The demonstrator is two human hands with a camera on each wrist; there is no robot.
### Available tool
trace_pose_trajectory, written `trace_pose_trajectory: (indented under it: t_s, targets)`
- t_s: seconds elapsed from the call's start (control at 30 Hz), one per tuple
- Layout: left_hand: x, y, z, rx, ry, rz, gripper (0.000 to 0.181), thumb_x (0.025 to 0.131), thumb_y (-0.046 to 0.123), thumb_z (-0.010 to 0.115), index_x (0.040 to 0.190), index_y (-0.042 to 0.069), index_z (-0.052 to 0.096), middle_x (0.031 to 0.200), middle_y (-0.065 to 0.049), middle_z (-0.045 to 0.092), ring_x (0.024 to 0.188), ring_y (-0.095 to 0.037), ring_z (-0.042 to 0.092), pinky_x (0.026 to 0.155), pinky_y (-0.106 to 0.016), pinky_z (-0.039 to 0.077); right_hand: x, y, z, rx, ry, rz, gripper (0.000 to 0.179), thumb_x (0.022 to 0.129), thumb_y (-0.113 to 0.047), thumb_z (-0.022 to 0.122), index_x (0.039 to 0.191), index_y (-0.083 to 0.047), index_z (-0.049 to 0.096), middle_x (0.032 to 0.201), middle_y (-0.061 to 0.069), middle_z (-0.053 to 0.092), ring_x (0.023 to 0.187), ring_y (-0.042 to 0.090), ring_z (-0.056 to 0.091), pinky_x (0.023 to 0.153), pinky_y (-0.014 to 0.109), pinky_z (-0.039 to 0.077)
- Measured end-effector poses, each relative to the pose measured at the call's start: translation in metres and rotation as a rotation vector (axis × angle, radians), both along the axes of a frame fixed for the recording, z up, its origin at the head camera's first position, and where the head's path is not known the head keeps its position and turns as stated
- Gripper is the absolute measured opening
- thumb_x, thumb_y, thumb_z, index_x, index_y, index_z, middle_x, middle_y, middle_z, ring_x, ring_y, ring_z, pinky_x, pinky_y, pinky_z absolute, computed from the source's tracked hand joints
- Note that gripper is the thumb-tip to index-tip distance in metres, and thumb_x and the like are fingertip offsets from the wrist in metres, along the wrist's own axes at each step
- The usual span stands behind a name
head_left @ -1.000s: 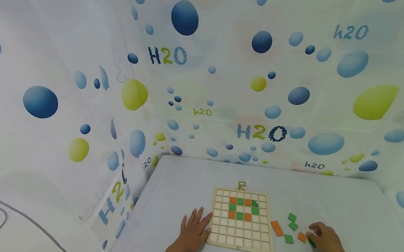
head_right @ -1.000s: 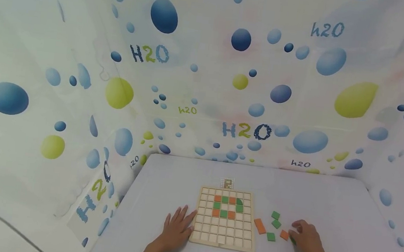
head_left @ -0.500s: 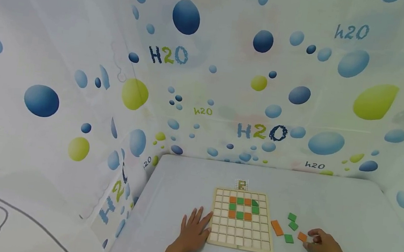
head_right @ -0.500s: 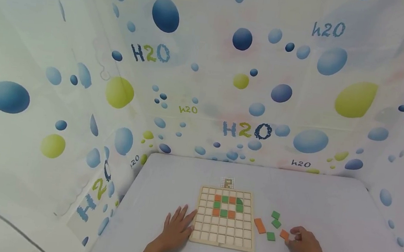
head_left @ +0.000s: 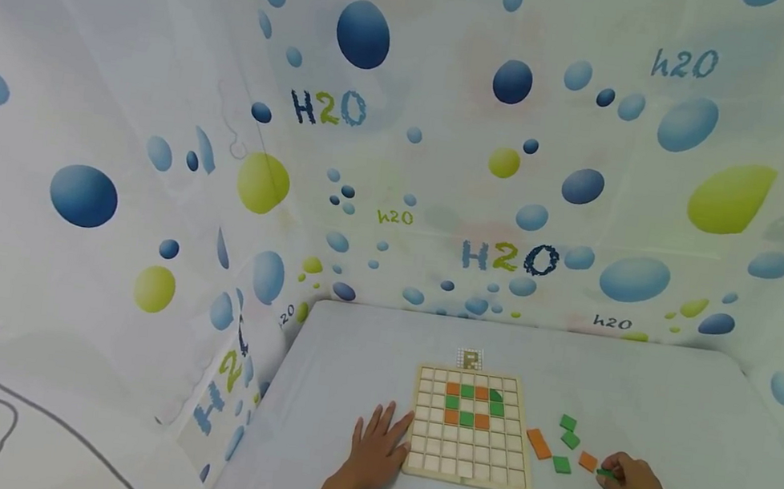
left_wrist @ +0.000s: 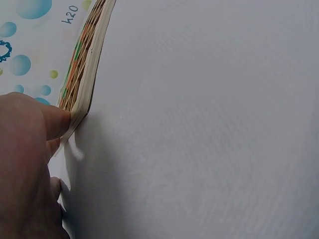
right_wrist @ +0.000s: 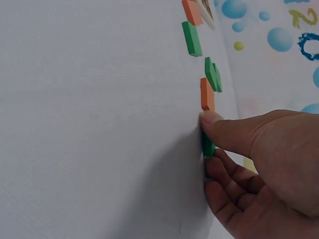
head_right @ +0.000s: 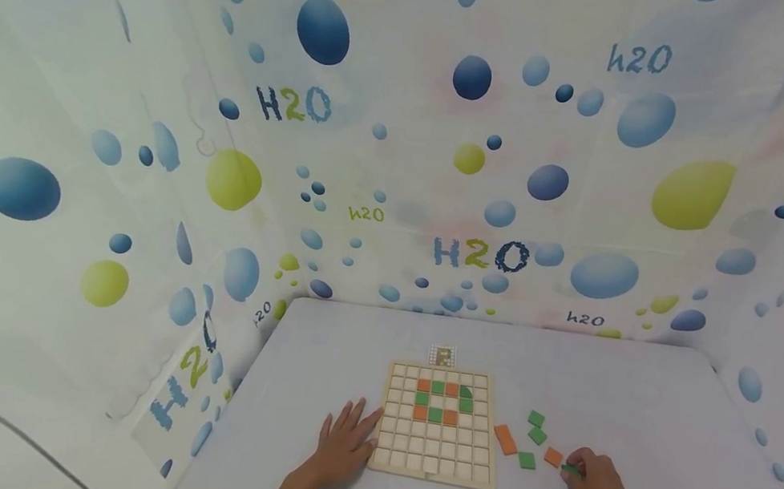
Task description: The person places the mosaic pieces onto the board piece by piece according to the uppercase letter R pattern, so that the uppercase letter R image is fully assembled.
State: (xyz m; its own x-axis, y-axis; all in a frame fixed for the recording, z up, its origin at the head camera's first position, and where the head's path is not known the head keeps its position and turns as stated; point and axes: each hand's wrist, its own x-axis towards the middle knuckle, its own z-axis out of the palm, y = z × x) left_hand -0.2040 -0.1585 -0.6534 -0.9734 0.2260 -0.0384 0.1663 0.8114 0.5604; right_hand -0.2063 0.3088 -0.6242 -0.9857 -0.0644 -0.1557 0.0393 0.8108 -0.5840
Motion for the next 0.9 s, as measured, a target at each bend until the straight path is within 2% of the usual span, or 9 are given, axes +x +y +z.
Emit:
trace_pose_trajectory:
  t_s: [0.1, 0.2, 0.37, 0.47, 0.6, 0.73, 0.8, 0.9]
  targets:
    - [0.001, 0.001, 0.001, 0.011, 0.002, 0.0, 0.054, 0.109, 0.037, 0.048, 0.161, 0.023, 0.045, 0.173, -0.018, 0.027, 0.161, -0.046, 0.017, 0.121, -0.076, 0.005, 0.001, 0.0, -0.002, 0.009, 0.008, -0.007, 0.018, 0.101, -0.009, 0.067, 0.109, 0.006, 0.064, 0.097, 0.018, 0.062, 0.089, 0.027, 0.061, 0.077, 0.047, 0.054]
    - [0.002, 0.001, 0.001, 0.009, 0.006, 0.001, 0.054, 0.109, 0.037, 0.047, 0.161, 0.023, 0.045, 0.173, -0.018, 0.027, 0.161, -0.046, 0.016, 0.121, -0.076, 0.005, 0.002, 0.001, -0.001, 0.029, 0.051, -0.028, 0.022, 0.106, -0.009, 0.059, 0.114, 0.011, 0.062, 0.097, 0.019, 0.062, 0.087, 0.027, 0.06, 0.074, 0.046, 0.053]
    - [0.004, 0.002, 0.004, 0.014, 0.012, -0.01, 0.054, 0.109, 0.036, 0.047, 0.161, 0.021, 0.046, 0.172, -0.021, 0.028, 0.159, -0.05, 0.018, 0.12, -0.077, 0.005, 0.003, 0.004, 0.0, 0.06, 0.104, -0.084, 0.024, 0.106, -0.005, 0.055, 0.115, 0.016, 0.062, 0.094, 0.02, 0.066, 0.087, 0.032, 0.065, 0.076, 0.051, 0.055]
    - [0.006, 0.002, 0.011, 0.01, -0.007, -0.022, 0.054, 0.109, 0.037, 0.047, 0.161, 0.02, 0.046, 0.172, -0.022, 0.027, 0.159, -0.05, 0.018, 0.12, -0.078, 0.005, 0.002, 0.005, -0.001, 0.048, 0.073, -0.1, 0.024, 0.102, -0.005, 0.057, 0.115, 0.015, 0.062, 0.094, 0.019, 0.066, 0.087, 0.032, 0.065, 0.077, 0.052, 0.055]
    - [0.007, 0.003, 0.017, -0.011, -0.019, -0.027, 0.054, 0.109, 0.037, 0.047, 0.16, 0.019, 0.046, 0.172, -0.021, 0.028, 0.159, -0.049, 0.019, 0.12, -0.078, 0.007, -0.001, 0.007, -0.003, 0.006, 0.005, -0.07, 0.037, 0.097, -0.012, 0.068, 0.124, 0.013, 0.06, 0.102, 0.024, 0.065, 0.094, 0.034, 0.063, 0.081, 0.054, 0.054]
    - [0.007, 0.003, 0.013, 0.014, 0.006, -0.023, 0.054, 0.109, 0.037, 0.047, 0.16, 0.02, 0.046, 0.171, -0.024, 0.028, 0.158, -0.052, 0.019, 0.119, -0.079, 0.006, -0.002, 0.006, 0.0, 0.0, -0.028, -0.029, 0.033, 0.094, -0.013, 0.075, 0.12, 0.006, 0.064, 0.107, 0.026, 0.063, 0.096, 0.034, 0.062, 0.082, 0.054, 0.054]
    - [0.006, 0.002, 0.009, 0.026, 0.021, -0.017, 0.054, 0.109, 0.038, 0.046, 0.16, 0.021, 0.046, 0.171, -0.024, 0.028, 0.158, -0.053, 0.018, 0.119, -0.079, 0.005, -0.003, 0.005, 0.0, 0.012, -0.026, -0.03, 0.026, 0.094, -0.01, 0.075, 0.114, 0.005, 0.066, 0.104, 0.023, 0.063, 0.094, 0.031, 0.062, 0.081, 0.052, 0.054]
    - [0.005, 0.002, 0.004, 0.019, 0.021, -0.007, 0.054, 0.109, 0.038, 0.046, 0.161, 0.023, 0.045, 0.172, -0.021, 0.027, 0.159, -0.05, 0.017, 0.12, -0.077, 0.004, -0.003, 0.005, 0.001, 0.028, -0.022, -0.054, 0.028, 0.095, -0.014, 0.076, 0.111, 0.007, 0.064, 0.098, 0.021, 0.063, 0.091, 0.031, 0.061, 0.08, 0.052, 0.053]
